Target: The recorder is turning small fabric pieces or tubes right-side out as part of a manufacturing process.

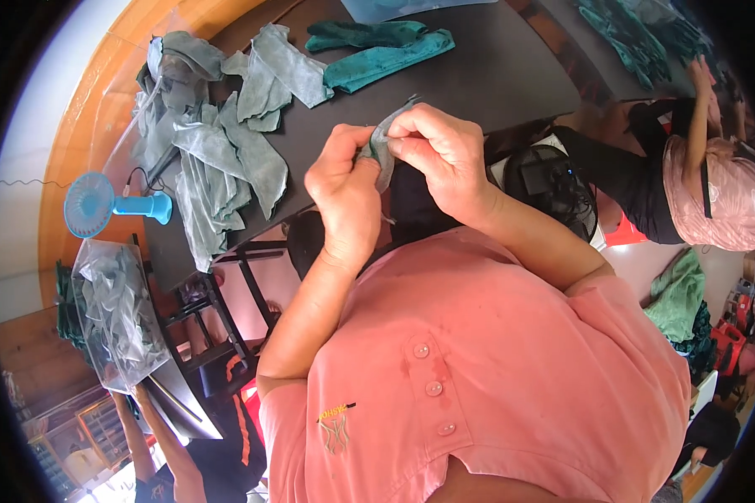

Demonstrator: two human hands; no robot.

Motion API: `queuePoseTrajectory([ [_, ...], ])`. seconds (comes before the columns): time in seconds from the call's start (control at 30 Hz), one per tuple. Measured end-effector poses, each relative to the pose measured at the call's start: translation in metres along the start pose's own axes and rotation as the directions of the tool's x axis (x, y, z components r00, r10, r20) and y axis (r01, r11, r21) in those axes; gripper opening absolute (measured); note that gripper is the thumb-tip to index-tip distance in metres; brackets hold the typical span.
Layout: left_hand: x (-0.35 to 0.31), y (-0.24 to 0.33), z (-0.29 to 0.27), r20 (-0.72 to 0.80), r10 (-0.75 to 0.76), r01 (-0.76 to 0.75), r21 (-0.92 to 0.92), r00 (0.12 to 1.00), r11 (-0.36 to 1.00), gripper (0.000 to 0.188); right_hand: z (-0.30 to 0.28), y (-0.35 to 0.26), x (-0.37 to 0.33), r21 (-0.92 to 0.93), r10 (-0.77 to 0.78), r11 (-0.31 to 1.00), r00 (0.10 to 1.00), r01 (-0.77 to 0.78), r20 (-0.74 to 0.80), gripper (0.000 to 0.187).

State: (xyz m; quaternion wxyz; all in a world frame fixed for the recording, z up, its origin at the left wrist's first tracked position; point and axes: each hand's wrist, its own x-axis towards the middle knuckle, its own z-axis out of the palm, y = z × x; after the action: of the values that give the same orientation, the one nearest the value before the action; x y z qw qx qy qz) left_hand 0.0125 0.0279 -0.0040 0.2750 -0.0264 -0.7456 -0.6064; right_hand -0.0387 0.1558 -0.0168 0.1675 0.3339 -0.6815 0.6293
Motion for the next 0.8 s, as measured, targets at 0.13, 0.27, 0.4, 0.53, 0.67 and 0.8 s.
queuePoseTrajectory([
  [0.13, -0.006, 0.005, -0.009, 0.011, -0.232, 0.232, -0.113, 0.973, 0.966, 0.015, -0.002, -0.003, -0.009, 0.109, 0.108, 0.988, 0.994, -0.111, 0.03, 0.009],
  [0.27, -0.014, -0.011, -0.013, 0.003, 0.0, -0.001, 0.083, 1.0, 0.997, 0.016, -0.004, -0.006, -0.011, 0.062, 0.027, 0.998, 0.998, -0.03, 0.054, 0.004],
  [0.4, -0.01, -0.012, -0.006, -0.027, 0.122, -0.115, 0.186, 0.992, 0.976, 0.021, 0.003, -0.008, -0.017, 0.082, -0.005, 0.997, 0.997, -0.001, 0.073, 0.008],
  [0.53, -0.007, -0.003, -0.007, 0.169, -0.109, 0.124, -0.078, 0.979, 0.989, 0.028, -0.006, -0.004, -0.012, 0.092, 0.061, 0.993, 0.993, -0.07, 0.098, 0.006],
  [0.67, -0.009, -0.005, -0.01, 0.297, -0.069, 0.053, 0.06, 0.952, 0.997, 0.024, -0.006, -0.013, -0.009, -0.144, -0.181, 0.968, 0.971, 0.204, 0.158, 0.012],
  [0.8, -0.012, 0.002, -0.006, 0.189, -0.168, 0.167, 0.022, 0.967, 0.986, 0.023, -0.008, -0.027, -0.018, -0.154, -0.244, 0.949, 0.95, 0.275, 0.195, 0.012],
])
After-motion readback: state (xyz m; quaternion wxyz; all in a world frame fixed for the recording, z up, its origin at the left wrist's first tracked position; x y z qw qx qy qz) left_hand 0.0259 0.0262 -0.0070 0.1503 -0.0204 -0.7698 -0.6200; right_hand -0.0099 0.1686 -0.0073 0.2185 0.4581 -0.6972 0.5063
